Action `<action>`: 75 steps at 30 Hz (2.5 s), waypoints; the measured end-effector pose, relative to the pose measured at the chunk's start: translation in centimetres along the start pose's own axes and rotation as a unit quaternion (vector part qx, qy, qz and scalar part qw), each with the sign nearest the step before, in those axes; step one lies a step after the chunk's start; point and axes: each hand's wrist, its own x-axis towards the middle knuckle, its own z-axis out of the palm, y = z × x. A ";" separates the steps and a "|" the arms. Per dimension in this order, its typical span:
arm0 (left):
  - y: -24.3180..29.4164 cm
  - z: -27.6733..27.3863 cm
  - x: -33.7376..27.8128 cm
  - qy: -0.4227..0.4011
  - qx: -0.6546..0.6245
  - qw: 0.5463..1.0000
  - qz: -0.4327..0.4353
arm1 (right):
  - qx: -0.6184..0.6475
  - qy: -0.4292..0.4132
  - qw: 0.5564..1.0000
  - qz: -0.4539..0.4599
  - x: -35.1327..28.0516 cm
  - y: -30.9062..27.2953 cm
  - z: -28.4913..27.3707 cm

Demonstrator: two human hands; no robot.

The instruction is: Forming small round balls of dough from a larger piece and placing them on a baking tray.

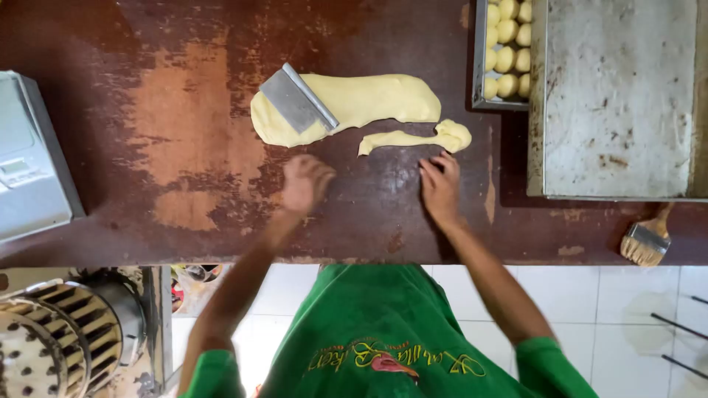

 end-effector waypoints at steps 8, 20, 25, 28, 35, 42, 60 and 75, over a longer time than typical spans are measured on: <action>4.9 -6.3 0.6 0.139 -0.127 0.979 -0.071 | -0.046 0.055 0.992 -0.103 -5.9 -4.0 -0.8; 3.9 -6.7 -4.3 0.045 -0.030 0.966 -0.253 | 0.155 0.037 0.978 0.137 -3.4 -3.4 -16.4; 3.9 -7.0 -3.9 0.037 -0.044 0.967 -0.247 | 0.030 0.109 0.983 0.146 -0.1 5.1 -25.6; 3.4 -6.6 -4.1 0.031 -0.031 0.968 -0.247 | -0.039 0.064 0.980 0.183 1.8 8.1 -26.6; 2.9 -5.4 -5.1 0.026 0.011 0.969 -0.246 | -0.140 0.029 0.981 0.131 3.0 10.9 -24.4; 4.5 -8.5 -3.2 0.070 -0.055 0.962 -0.259 | -0.319 0.064 0.945 -0.023 2.6 9.5 -24.2; 10.2 -5.1 2.7 0.073 -0.311 0.926 -0.201 | 0.391 -0.110 0.912 0.061 -0.4 -11.1 2.8; 6.3 -7.7 -2.5 0.029 -0.095 0.970 -0.224 | 0.019 0.067 0.992 -0.103 0.5 -4.5 2.1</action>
